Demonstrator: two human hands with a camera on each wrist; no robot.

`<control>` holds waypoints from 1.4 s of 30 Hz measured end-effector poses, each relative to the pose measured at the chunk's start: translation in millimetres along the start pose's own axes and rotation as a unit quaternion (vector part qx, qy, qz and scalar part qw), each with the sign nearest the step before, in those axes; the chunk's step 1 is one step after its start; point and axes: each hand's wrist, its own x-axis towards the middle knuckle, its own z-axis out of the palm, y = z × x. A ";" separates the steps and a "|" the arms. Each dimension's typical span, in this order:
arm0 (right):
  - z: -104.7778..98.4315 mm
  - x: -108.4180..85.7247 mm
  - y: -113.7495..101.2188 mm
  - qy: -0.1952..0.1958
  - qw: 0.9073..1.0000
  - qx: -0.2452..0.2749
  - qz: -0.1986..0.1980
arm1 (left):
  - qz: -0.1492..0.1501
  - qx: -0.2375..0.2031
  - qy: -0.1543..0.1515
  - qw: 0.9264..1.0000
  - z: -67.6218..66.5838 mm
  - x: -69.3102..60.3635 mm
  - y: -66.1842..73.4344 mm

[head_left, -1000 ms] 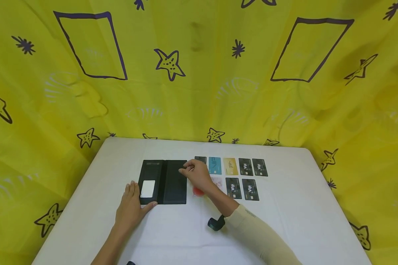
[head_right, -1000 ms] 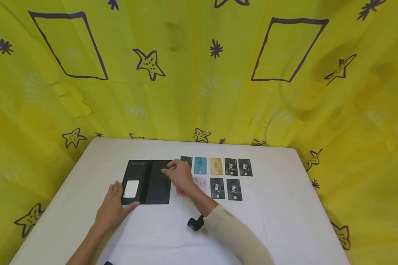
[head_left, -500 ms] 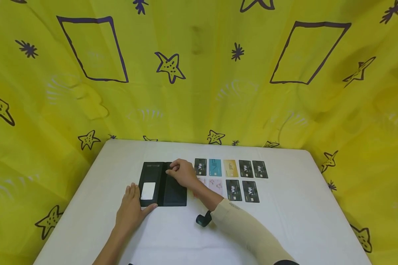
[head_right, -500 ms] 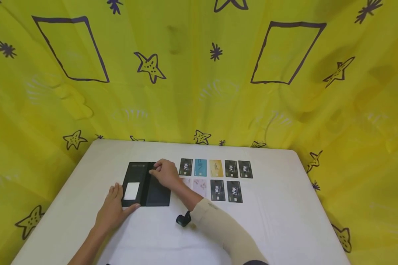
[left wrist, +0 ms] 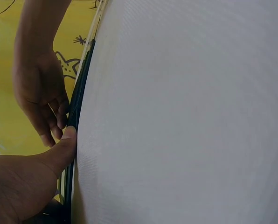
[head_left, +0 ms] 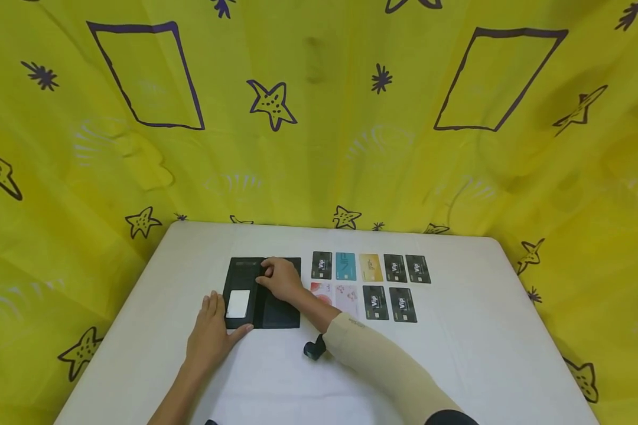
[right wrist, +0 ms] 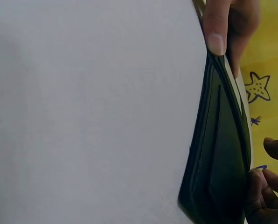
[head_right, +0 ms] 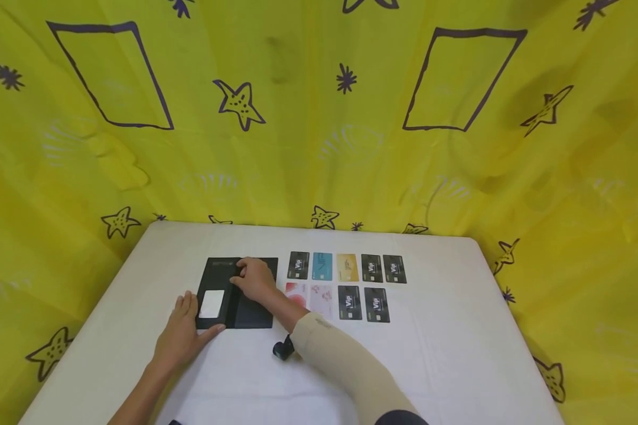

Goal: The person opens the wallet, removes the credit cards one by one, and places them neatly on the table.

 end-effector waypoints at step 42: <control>17.3 57.2 -20.4 0.035 0.982 -0.048 0.179 | 0.002 -0.011 0.014 1.000 3.5 0.0 -3.8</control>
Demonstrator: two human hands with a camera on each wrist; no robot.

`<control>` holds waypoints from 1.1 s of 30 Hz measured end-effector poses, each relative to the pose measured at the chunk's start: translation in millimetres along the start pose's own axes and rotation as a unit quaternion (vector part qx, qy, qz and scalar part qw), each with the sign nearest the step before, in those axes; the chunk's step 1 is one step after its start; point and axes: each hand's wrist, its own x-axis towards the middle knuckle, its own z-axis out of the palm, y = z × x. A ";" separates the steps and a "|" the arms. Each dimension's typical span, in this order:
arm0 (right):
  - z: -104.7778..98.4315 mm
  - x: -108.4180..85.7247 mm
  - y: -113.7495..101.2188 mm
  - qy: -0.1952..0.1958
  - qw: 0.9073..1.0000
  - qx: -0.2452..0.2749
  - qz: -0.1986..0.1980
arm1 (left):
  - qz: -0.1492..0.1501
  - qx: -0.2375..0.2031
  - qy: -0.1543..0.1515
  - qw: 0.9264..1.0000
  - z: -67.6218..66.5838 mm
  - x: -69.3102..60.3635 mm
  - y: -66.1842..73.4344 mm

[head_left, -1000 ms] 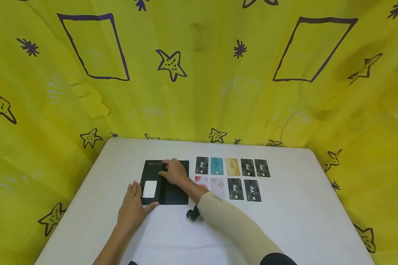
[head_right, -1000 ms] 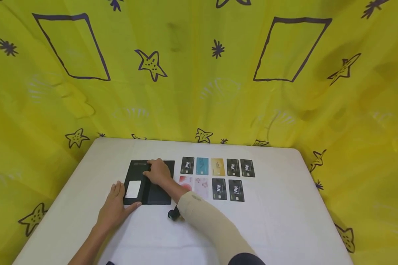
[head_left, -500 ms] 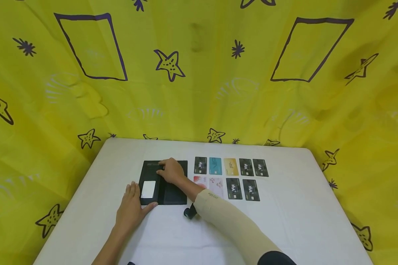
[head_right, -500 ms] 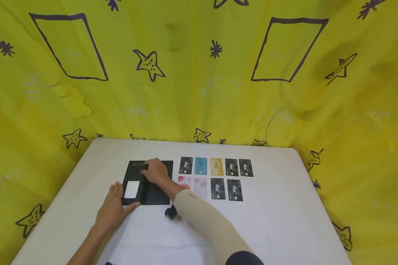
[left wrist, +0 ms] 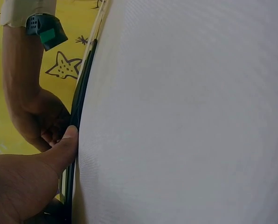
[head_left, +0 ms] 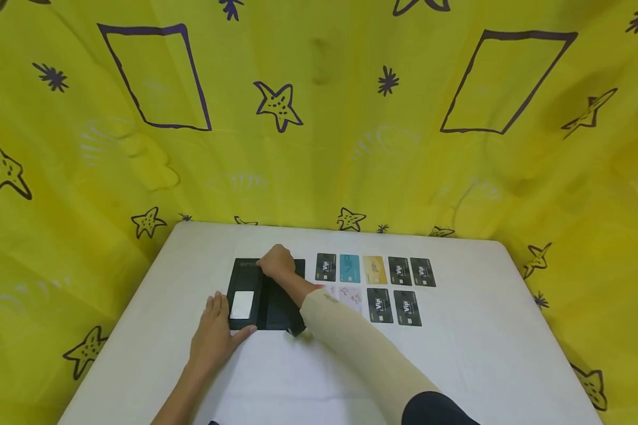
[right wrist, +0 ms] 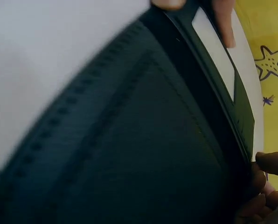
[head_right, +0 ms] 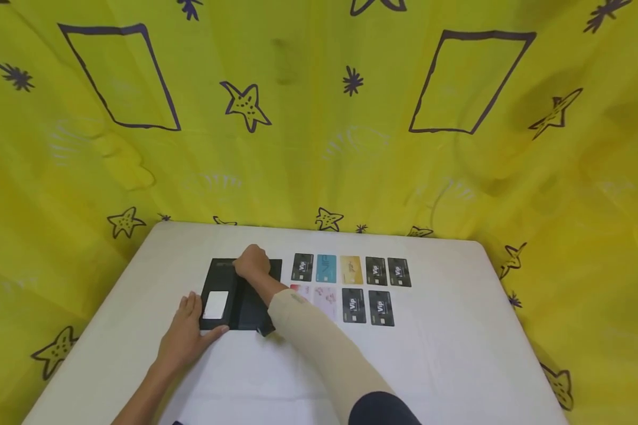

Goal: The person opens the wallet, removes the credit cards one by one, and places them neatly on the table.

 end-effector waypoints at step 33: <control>0.0 11.4 -1.3 0.031 0.968 0.246 0.031 | -0.016 0.006 -0.015 1.000 0.4 2.1 0.3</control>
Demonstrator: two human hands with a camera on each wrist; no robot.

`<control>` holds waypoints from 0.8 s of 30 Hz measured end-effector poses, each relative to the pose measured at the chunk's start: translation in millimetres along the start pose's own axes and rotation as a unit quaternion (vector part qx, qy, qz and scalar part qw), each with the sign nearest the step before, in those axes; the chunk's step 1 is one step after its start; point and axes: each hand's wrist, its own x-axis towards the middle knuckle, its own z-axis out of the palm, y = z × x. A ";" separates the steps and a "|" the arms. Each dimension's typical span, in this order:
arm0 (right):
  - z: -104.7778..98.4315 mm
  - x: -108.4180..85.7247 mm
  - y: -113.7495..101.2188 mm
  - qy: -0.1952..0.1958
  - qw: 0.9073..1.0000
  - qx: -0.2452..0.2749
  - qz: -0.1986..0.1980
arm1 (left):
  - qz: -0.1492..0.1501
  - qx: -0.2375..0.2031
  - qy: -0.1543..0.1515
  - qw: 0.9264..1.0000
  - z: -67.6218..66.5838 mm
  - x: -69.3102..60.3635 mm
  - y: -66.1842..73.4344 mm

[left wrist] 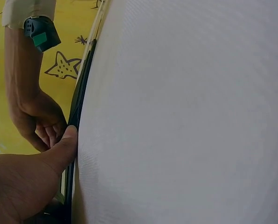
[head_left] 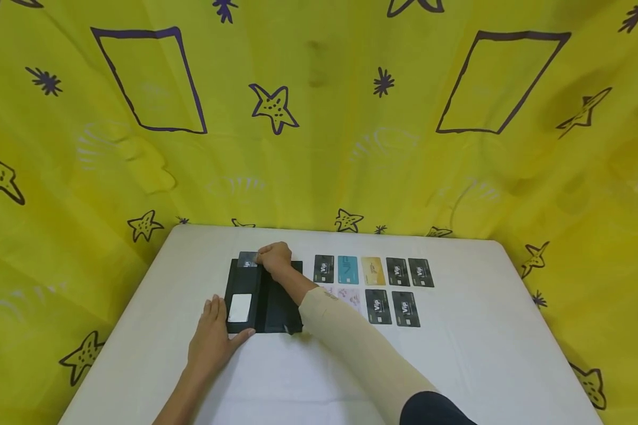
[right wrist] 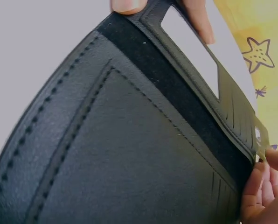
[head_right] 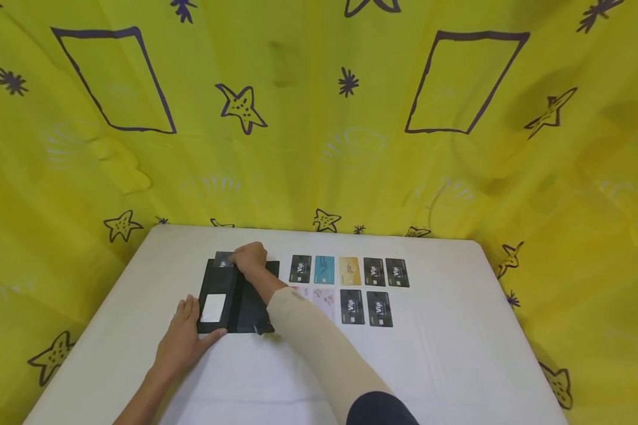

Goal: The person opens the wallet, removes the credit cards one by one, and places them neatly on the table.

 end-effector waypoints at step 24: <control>-1.4 -0.2 -9.8 0.061 0.960 0.261 -0.082 | -0.006 0.010 0.008 1.000 2.5 1.4 0.7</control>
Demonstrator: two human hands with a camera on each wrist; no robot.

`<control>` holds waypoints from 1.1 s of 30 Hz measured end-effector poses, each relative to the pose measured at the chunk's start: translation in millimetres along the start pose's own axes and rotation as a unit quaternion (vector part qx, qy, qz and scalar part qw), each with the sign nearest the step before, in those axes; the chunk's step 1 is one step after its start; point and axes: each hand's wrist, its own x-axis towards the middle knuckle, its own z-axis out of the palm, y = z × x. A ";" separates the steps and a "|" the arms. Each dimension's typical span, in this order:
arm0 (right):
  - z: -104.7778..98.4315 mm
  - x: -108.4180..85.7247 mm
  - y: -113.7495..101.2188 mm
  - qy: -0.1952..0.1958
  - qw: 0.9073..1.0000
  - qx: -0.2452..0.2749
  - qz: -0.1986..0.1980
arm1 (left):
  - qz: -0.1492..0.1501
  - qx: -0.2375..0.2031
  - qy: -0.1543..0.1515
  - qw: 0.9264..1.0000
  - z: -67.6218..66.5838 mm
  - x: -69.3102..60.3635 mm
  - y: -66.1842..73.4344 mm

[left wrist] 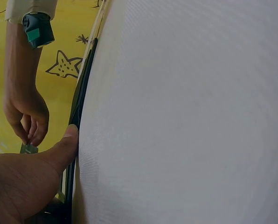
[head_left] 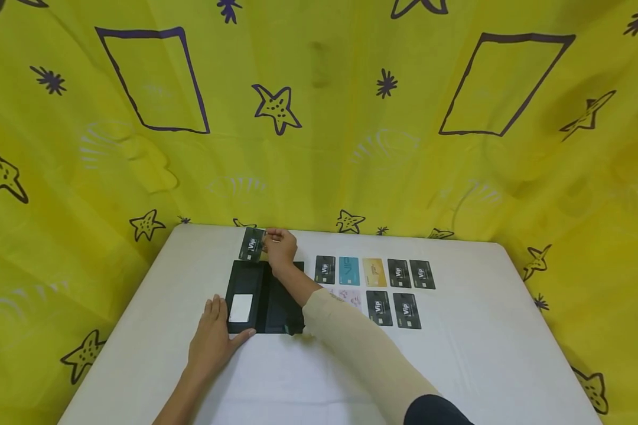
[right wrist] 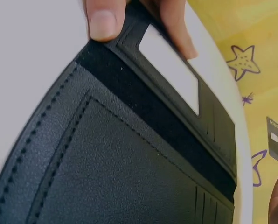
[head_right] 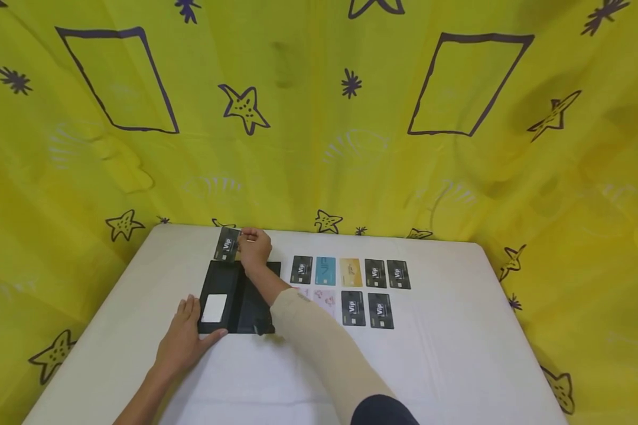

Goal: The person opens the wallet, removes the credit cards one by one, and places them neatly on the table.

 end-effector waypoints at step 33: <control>-80.1 -65.5 -20.0 -0.101 0.987 -0.053 0.110 | -0.005 -0.014 -0.007 1.000 -0.9 -1.5 0.9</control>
